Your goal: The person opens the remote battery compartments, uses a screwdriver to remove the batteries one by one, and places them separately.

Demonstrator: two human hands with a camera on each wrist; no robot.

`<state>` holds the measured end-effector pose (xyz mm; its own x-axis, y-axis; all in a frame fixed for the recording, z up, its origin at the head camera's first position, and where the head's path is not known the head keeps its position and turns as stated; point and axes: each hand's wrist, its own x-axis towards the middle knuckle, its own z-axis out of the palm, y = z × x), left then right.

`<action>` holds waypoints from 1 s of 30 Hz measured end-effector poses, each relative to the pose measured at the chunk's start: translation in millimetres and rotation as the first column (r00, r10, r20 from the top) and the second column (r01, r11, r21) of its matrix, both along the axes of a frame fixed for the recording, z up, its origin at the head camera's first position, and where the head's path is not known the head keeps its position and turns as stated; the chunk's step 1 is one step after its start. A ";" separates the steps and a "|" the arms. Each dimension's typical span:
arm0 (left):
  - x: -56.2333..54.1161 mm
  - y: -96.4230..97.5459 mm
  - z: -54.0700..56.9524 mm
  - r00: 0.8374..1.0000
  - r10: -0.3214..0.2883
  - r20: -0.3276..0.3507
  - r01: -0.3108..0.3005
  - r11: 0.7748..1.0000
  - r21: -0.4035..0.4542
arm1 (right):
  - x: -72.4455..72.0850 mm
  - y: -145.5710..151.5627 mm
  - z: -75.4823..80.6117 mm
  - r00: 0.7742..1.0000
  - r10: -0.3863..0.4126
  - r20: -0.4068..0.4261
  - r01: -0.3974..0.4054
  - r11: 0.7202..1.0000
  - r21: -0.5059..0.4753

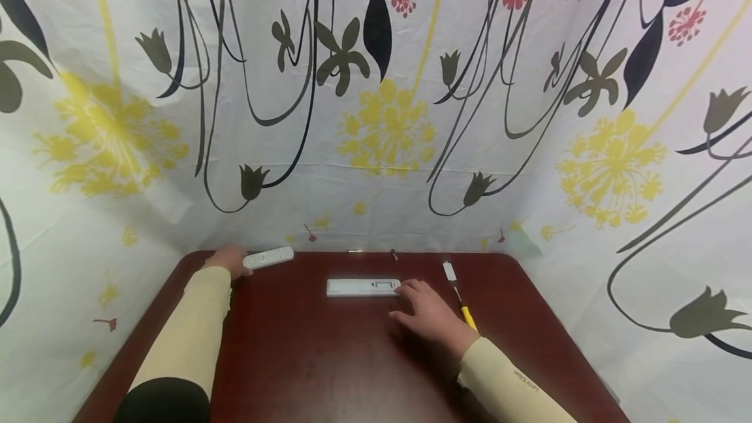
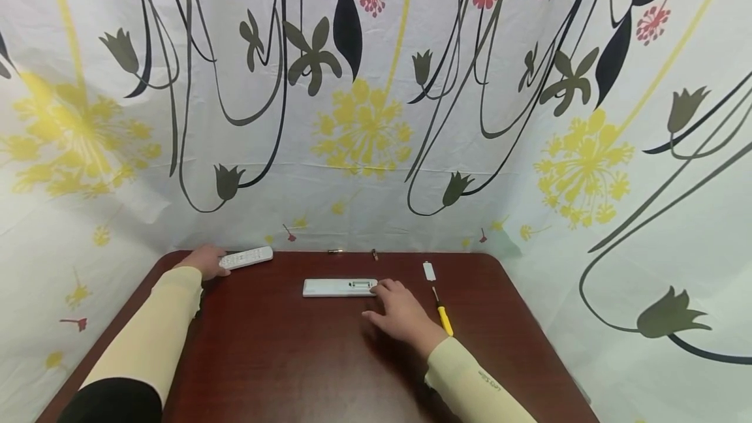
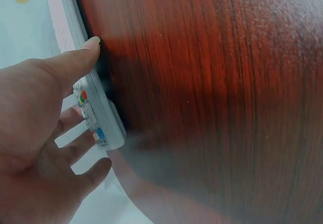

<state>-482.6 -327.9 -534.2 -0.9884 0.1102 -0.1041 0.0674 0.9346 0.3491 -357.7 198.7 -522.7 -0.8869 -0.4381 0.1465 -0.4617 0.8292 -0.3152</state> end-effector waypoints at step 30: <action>18.7 12.4 5.3 0.988 -0.149 -0.039 0.154 0.973 0.170 | 1.8 -1.0 -0.3 0.999 0.000 0.036 0.001 1.000 -0.024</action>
<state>-463.9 -315.5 -528.8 -0.9610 0.2727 -0.0451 0.2146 0.8390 0.5000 -355.8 197.7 -523.0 -0.8921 -0.4344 0.1247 -0.4491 0.8213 -0.3518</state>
